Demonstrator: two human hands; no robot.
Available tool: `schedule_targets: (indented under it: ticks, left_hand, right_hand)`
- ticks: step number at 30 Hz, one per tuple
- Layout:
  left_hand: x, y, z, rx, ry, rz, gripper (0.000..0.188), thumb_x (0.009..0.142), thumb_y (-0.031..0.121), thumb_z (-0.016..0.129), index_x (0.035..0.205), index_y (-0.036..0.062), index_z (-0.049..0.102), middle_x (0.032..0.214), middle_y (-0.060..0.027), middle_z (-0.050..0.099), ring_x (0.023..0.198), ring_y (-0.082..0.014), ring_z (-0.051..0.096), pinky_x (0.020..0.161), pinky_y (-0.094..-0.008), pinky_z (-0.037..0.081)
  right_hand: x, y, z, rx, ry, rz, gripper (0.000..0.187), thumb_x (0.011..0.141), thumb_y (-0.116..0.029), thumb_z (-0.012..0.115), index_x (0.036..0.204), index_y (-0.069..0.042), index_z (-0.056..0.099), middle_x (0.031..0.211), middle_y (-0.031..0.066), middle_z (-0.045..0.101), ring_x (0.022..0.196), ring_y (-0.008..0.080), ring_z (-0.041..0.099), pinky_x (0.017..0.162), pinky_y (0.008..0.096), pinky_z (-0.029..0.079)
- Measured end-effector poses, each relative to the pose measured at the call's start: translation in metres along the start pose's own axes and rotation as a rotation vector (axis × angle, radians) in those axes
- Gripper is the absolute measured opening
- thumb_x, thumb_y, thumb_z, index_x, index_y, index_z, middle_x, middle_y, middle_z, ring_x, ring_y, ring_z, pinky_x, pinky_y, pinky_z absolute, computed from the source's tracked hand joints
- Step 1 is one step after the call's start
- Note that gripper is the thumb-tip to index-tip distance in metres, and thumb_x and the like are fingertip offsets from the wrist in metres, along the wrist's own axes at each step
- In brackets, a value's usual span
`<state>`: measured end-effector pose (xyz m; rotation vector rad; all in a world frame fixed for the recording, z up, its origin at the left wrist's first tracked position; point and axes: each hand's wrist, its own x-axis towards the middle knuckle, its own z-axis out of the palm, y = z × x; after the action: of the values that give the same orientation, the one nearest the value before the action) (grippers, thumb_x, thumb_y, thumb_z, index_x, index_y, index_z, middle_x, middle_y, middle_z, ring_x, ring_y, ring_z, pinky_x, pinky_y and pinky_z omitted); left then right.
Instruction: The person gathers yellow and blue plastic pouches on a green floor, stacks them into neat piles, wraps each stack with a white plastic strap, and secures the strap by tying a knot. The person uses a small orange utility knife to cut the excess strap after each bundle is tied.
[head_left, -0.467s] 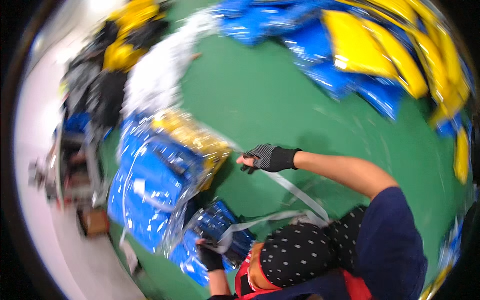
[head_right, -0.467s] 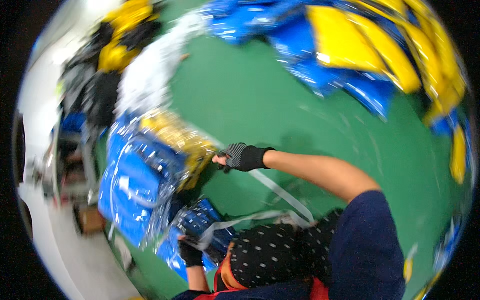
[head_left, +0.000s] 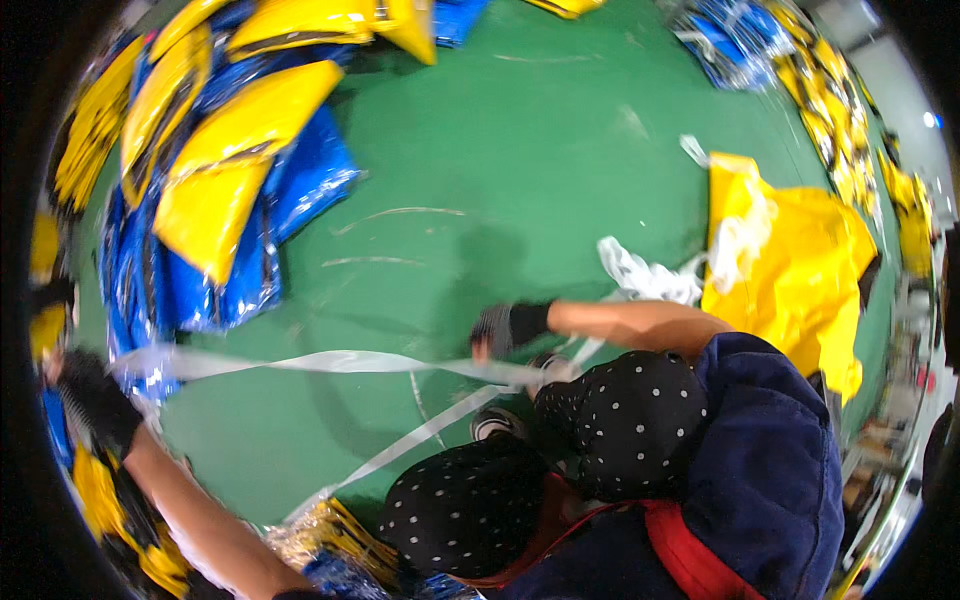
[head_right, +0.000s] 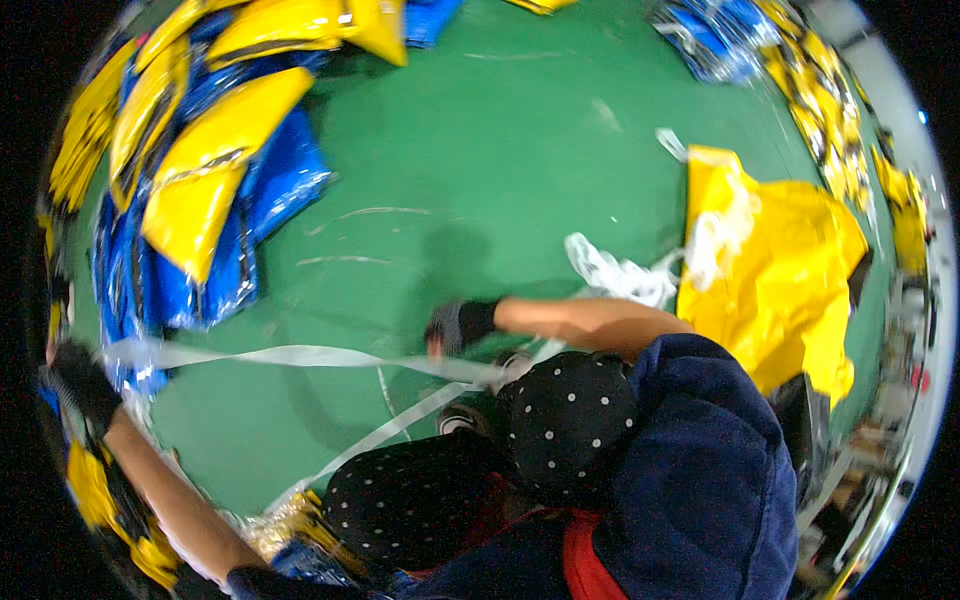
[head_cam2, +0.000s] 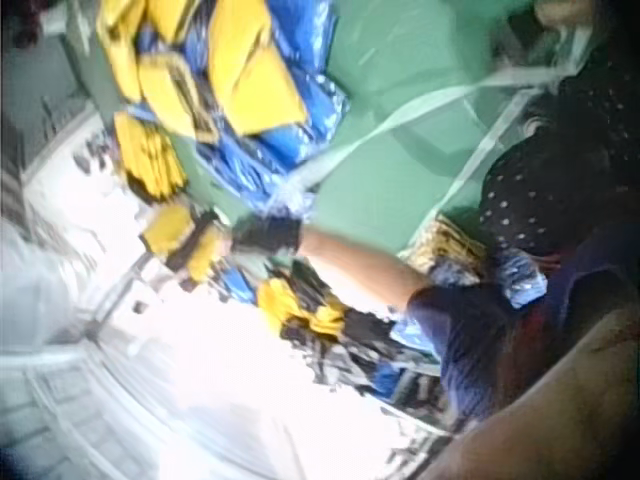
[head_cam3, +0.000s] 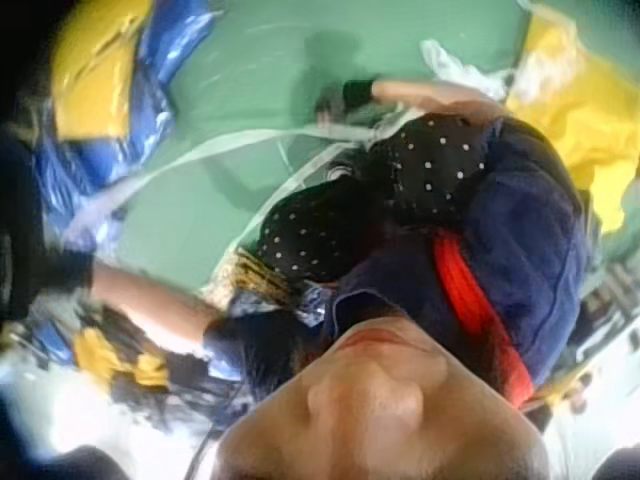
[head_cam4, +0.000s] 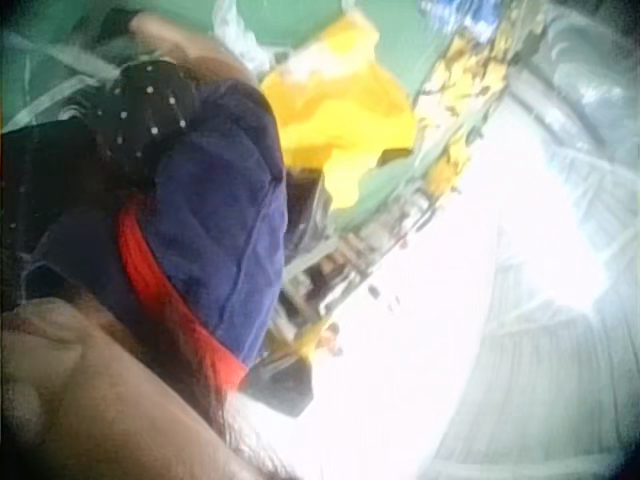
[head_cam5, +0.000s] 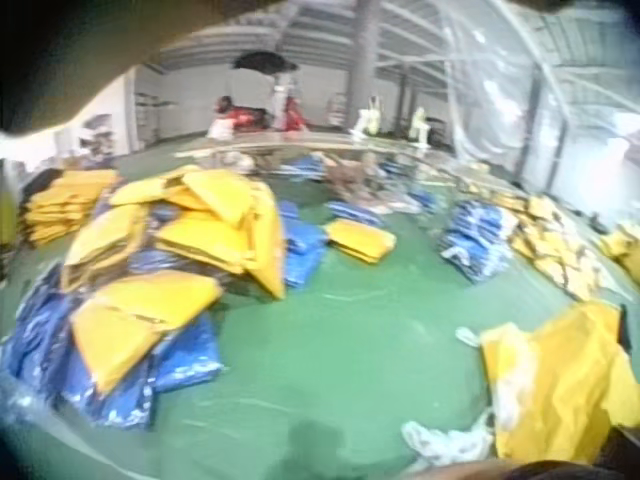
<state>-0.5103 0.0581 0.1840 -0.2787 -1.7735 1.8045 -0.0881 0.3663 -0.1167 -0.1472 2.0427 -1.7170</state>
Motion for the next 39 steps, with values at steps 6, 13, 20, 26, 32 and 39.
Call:
schedule_targets:
  ticks: [6,13,20,26,32,39]
  left_hand:
    - [0.056,0.002,0.196,-1.064,-0.411,-0.252,0.053,0.085,0.038,0.042,0.126,0.0046,0.04,0.127,-0.0139,0.044,0.116,-0.0291,0.041,0.099,-0.0385,0.029]
    - [-0.048,0.084,-0.119,-0.924,-0.126,0.734,0.062,0.076,0.041,0.057,0.122,0.0011,0.045,0.121,-0.0214,0.048,0.114,-0.0354,0.043,0.1,-0.0445,0.028]
    - [-0.193,0.163,-0.457,-1.766,0.282,1.671,0.076,0.068,0.046,0.066,0.127,0.0073,0.037,0.128,-0.0194,0.039,0.12,-0.0381,0.035,0.1,-0.0451,0.028]
    - [-0.282,0.249,-0.519,-1.774,0.368,1.507,0.059,0.067,0.042,0.066,0.11,0.0039,0.05,0.124,-0.0172,0.042,0.121,-0.0336,0.032,0.102,-0.0491,0.021]
    - [-0.163,0.248,-0.473,-2.495,-0.436,1.296,0.03,0.086,0.029,0.054,0.1,0.0026,0.053,0.083,-0.0049,0.055,0.072,-0.0127,0.05,0.072,-0.0265,0.043]
    - [-0.02,0.107,-0.471,-2.35,-0.395,1.049,0.035,0.086,0.039,0.053,0.081,0.0039,0.055,0.069,0.002,0.048,0.065,-0.0073,0.043,0.058,-0.022,0.035]
  right_hand:
    - [-0.169,0.007,-0.12,-0.365,0.995,0.534,0.039,0.082,-0.043,0.055,0.094,-0.007,0.062,0.082,0.0115,0.064,0.075,0.022,0.064,0.066,0.0324,0.049]
    - [-0.202,0.056,-0.034,-0.363,0.524,0.436,0.062,0.065,-0.056,0.065,0.107,-0.011,0.057,0.092,0.0128,0.062,0.088,0.0299,0.06,0.076,0.0389,0.047]
    - [-0.195,0.052,-0.019,0.073,0.733,0.331,0.026,0.08,-0.023,0.058,0.099,-0.006,0.06,0.075,0.0138,0.063,0.07,0.0313,0.062,0.06,0.0378,0.047]
    - [-0.229,0.029,0.0,-0.042,1.017,0.228,0.025,0.079,-0.029,0.059,0.098,-0.013,0.059,0.079,0.0087,0.063,0.067,0.0274,0.061,0.059,0.0356,0.049]
    - [-0.27,0.078,0.034,-0.126,1.397,0.717,0.033,0.073,-0.036,0.066,0.091,-0.011,0.056,0.085,0.0091,0.061,0.074,0.0268,0.061,0.061,0.0356,0.048]
    - [-0.284,0.109,0.029,-0.199,1.499,1.037,0.036,0.075,-0.024,0.062,0.105,-0.012,0.047,0.086,0.0086,0.061,0.069,0.0234,0.061,0.062,0.038,0.048]
